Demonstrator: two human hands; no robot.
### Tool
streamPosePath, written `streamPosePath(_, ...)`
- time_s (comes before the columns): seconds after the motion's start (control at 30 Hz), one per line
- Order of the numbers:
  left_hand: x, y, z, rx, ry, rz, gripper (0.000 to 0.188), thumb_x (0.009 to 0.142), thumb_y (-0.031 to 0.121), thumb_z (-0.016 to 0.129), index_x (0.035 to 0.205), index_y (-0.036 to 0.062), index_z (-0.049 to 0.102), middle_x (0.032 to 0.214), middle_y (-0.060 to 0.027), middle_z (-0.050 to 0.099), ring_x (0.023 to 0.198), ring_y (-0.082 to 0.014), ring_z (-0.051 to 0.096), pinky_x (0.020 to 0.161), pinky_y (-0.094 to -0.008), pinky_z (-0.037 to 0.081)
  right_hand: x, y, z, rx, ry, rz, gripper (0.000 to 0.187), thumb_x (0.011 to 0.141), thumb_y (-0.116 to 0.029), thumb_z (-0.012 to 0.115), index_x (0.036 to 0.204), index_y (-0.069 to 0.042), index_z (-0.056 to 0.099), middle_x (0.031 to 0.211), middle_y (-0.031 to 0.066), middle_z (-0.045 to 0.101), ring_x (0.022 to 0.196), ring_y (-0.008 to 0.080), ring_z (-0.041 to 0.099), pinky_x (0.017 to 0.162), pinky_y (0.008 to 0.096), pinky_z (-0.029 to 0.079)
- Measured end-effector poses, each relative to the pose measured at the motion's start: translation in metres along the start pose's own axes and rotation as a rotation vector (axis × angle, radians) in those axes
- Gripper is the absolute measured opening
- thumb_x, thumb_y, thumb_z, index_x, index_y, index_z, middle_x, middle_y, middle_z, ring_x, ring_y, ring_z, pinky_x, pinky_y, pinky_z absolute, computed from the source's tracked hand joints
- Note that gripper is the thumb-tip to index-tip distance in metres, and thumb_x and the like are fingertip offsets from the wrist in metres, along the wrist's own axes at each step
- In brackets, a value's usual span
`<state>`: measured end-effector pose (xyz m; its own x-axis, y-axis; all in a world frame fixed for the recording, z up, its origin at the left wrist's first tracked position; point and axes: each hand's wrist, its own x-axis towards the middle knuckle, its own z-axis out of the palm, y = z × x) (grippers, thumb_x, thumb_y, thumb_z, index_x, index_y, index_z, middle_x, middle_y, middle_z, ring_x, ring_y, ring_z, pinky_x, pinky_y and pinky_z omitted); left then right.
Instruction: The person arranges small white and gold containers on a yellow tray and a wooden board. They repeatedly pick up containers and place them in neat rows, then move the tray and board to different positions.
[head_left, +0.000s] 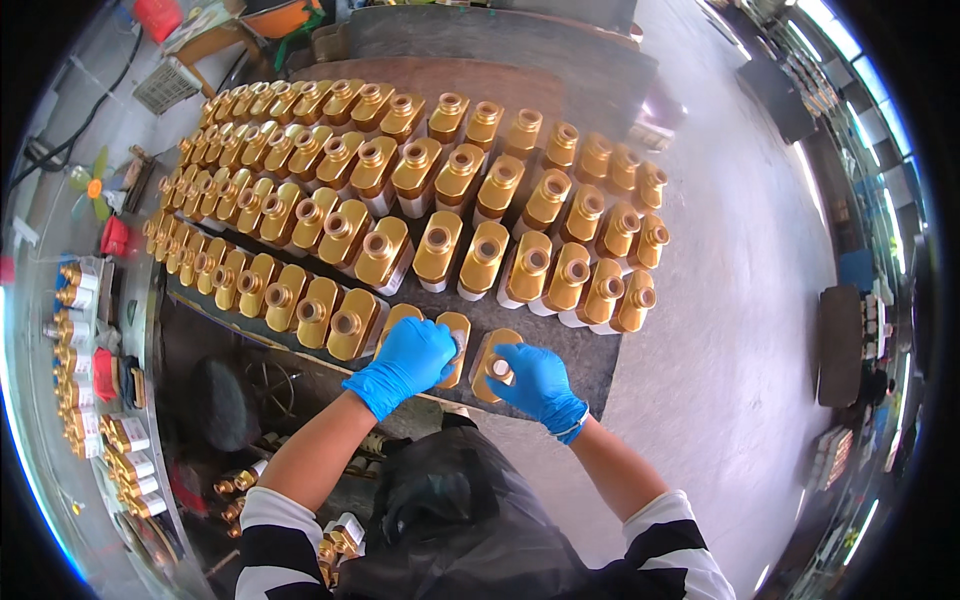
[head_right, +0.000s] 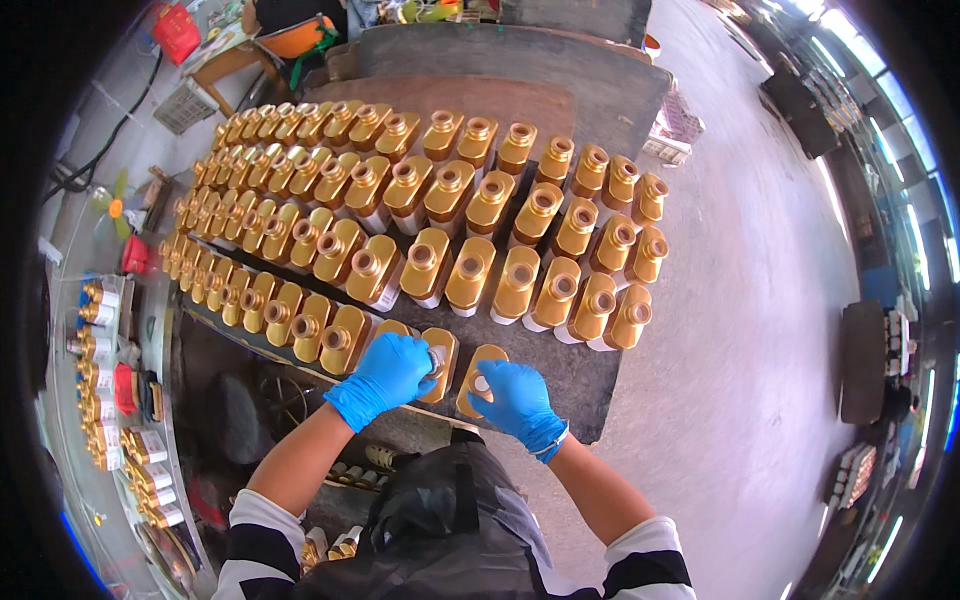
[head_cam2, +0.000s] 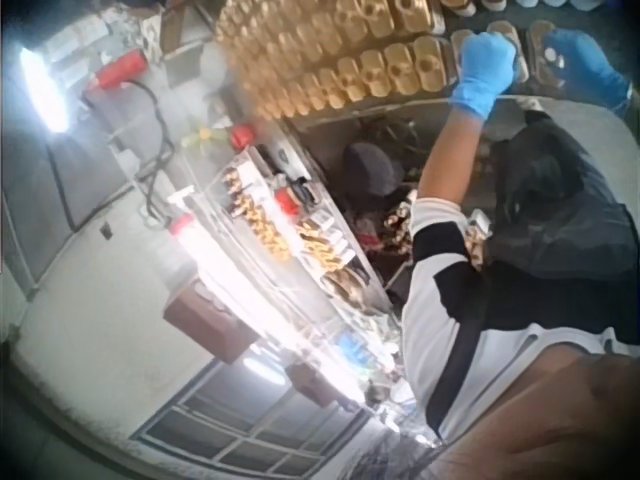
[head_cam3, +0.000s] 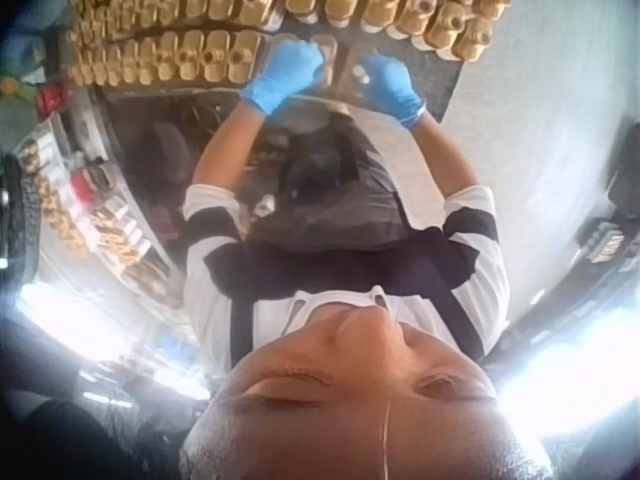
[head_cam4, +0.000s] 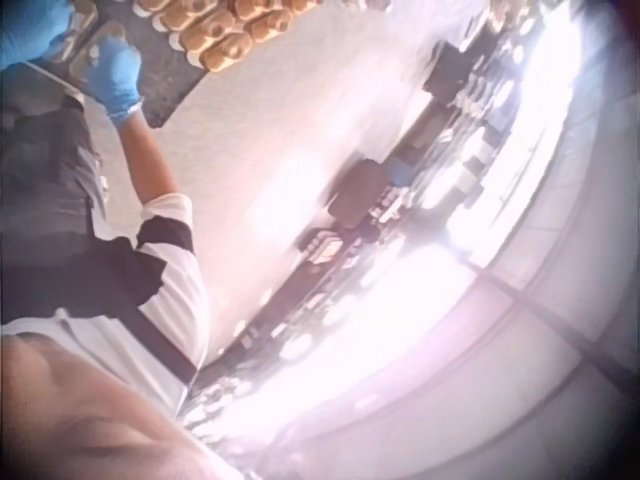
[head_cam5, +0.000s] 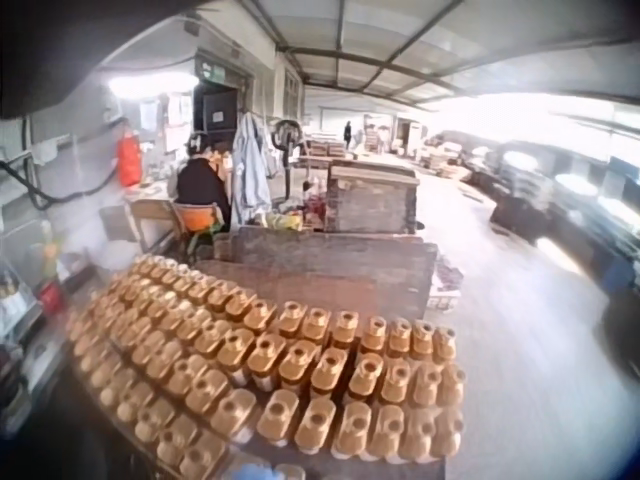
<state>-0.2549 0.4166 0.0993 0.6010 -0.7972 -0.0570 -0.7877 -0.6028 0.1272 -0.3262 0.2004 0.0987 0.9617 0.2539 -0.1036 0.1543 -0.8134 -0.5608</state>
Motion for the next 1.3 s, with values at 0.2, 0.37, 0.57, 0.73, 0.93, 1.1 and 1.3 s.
streamPosePath(0.2, -0.025, 0.002, -0.028, -0.194, 0.145, -0.121, 0.039, 0.072, 0.037, 0.071, 0.098, 0.0086, 0.066, 0.079, -0.0074, 0.060, 0.078, -0.0246, 0.060, 0.060, -0.0371, 0.046, -0.004, 0.003, -0.005, 0.019, 0.098, 0.045, 0.039, 0.072, -0.030, 0.072, 0.103, -0.008, 0.064, 0.089, 0.0147, 0.066, 0.078, 0.0326, 0.065, 0.069, 0.0397, 0.052)
streamPosePath(0.37, -0.112, 0.003, -0.039, -0.445, 0.464, -0.401, 0.033, 0.074, 0.026, 0.072, 0.102, 0.0096, 0.066, 0.068, -0.0096, 0.063, 0.062, -0.0315, 0.060, 0.054, -0.0400, 0.046, 0.005, 0.001, -0.007, -0.041, 0.079, 0.047, 0.041, 0.070, -0.029, 0.073, 0.106, -0.010, 0.065, 0.090, 0.0125, 0.067, 0.078, 0.0296, 0.065, 0.069, 0.0375, 0.052)
streamPosePath(0.57, -0.273, 0.064, 0.030, -0.582, 0.290, -0.924, 0.026, 0.078, 0.023, 0.066, 0.100, 0.0096, 0.067, 0.080, -0.0130, 0.065, 0.071, -0.0327, 0.062, 0.061, -0.0416, 0.049, -0.004, -0.011, -0.005, 0.005, -0.017, 0.059, 0.061, 0.073, -0.026, 0.077, 0.124, -0.002, 0.055, 0.106, 0.0144, 0.066, 0.095, 0.0245, 0.063, 0.081, 0.0355, 0.050)
streamPosePath(0.73, -0.372, 0.184, 0.133, -0.724, 0.299, -1.554, 0.023, 0.081, 0.029, 0.057, 0.096, 0.0144, 0.067, 0.082, -0.0131, 0.066, 0.075, -0.0331, 0.064, 0.067, -0.0426, 0.051, -0.012, -0.010, -0.029, -0.605, -0.222, -0.056, 0.077, 0.074, -0.024, 0.075, 0.139, -0.005, 0.040, 0.098, 0.0112, 0.062, 0.088, 0.0218, 0.061, 0.076, 0.0366, 0.049)
streamPosePath(0.93, -0.435, 0.271, 0.220, -0.991, 0.293, -2.251, 0.025, 0.078, 0.032, 0.057, 0.092, 0.0139, 0.068, 0.088, -0.0169, 0.067, 0.082, -0.0365, 0.064, 0.074, -0.0446, 0.051, 0.025, -0.158, 0.051, -0.200, -0.613, -0.582, 0.057, 0.073, -0.027, 0.076, 0.123, -0.008, 0.058, 0.078, 0.0065, 0.057, 0.069, 0.0251, 0.057, 0.064, 0.0375, 0.046)
streamPosePath(1.1, -0.492, 0.268, 0.280, -0.989, 0.523, -2.654, 0.030, 0.079, 0.030, 0.059, 0.102, 0.0101, 0.062, 0.094, -0.0169, 0.067, 0.086, -0.0359, 0.064, 0.075, -0.0453, 0.050, 0.038, -0.326, 0.226, -0.481, -0.975, -1.259, 0.048, 0.078, -0.028, 0.070, 0.118, -0.005, 0.058, 0.077, 0.0129, 0.056, 0.074, 0.0308, 0.057, 0.062, 0.0407, 0.043)
streamPosePath(1.3, -0.560, 0.238, 0.366, -0.780, 0.784, -3.223, 0.049, 0.079, 0.038, 0.065, 0.113, 0.0038, 0.057, 0.103, -0.0183, 0.066, 0.092, -0.0371, 0.064, 0.077, -0.0450, 0.051, 0.011, -0.440, 0.481, -0.586, -1.060, -1.751, 0.054, 0.078, -0.023, 0.066, 0.128, -0.008, 0.051, 0.087, 0.0129, 0.059, 0.081, 0.0295, 0.058, 0.070, 0.0407, 0.045)
